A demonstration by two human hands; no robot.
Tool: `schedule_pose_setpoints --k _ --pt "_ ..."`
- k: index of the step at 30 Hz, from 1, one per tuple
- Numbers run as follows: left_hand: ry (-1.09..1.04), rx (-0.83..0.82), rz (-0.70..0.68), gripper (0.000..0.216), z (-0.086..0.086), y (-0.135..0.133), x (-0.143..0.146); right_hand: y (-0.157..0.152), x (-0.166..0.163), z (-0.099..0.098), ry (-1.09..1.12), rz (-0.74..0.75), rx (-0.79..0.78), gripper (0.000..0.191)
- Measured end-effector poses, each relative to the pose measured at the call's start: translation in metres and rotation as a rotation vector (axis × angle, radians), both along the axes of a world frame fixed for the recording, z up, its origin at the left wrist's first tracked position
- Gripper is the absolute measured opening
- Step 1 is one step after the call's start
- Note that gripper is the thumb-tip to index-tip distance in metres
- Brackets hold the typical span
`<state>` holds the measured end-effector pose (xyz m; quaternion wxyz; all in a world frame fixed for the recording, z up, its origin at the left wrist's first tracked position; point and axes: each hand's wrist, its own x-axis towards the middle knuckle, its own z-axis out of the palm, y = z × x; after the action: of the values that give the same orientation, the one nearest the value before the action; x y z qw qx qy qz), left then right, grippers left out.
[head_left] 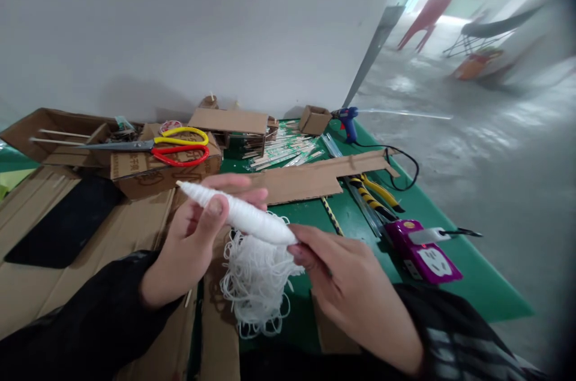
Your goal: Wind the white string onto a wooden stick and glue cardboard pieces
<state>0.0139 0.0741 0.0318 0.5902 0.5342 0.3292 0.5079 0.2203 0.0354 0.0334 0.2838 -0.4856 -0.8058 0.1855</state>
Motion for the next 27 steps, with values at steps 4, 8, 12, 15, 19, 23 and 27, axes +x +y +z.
schedule_pose_setpoints --k 4,8,12,15,19,23,27 --pt "0.314 0.137 0.032 0.035 0.004 0.002 -0.002 0.012 0.019 0.005 0.043 0.03 -0.042 0.016" --pt "0.567 0.259 0.121 0.04 0.006 0.004 -0.004 0.021 0.028 0.002 0.105 -0.023 -0.055 0.006" --pt "0.737 0.296 0.165 0.045 0.001 0.003 -0.006 0.03 0.032 -0.007 0.095 -0.069 0.091 0.003" --pt "0.747 0.286 0.12 0.047 -0.001 0.0 -0.005 0.035 0.033 -0.012 0.099 -0.097 0.161 0.007" --pt "0.644 0.27 0.026 0.044 -0.002 -0.001 -0.002 0.038 0.034 -0.018 0.129 -0.087 0.15 0.016" --pt "0.524 0.15 -0.072 0.048 -0.006 0.001 0.001 0.039 0.032 -0.024 0.192 -0.027 0.118 0.022" --pt "0.477 0.122 -0.115 0.05 -0.009 0.002 0.004 0.037 0.033 -0.024 0.233 0.026 0.009 0.023"
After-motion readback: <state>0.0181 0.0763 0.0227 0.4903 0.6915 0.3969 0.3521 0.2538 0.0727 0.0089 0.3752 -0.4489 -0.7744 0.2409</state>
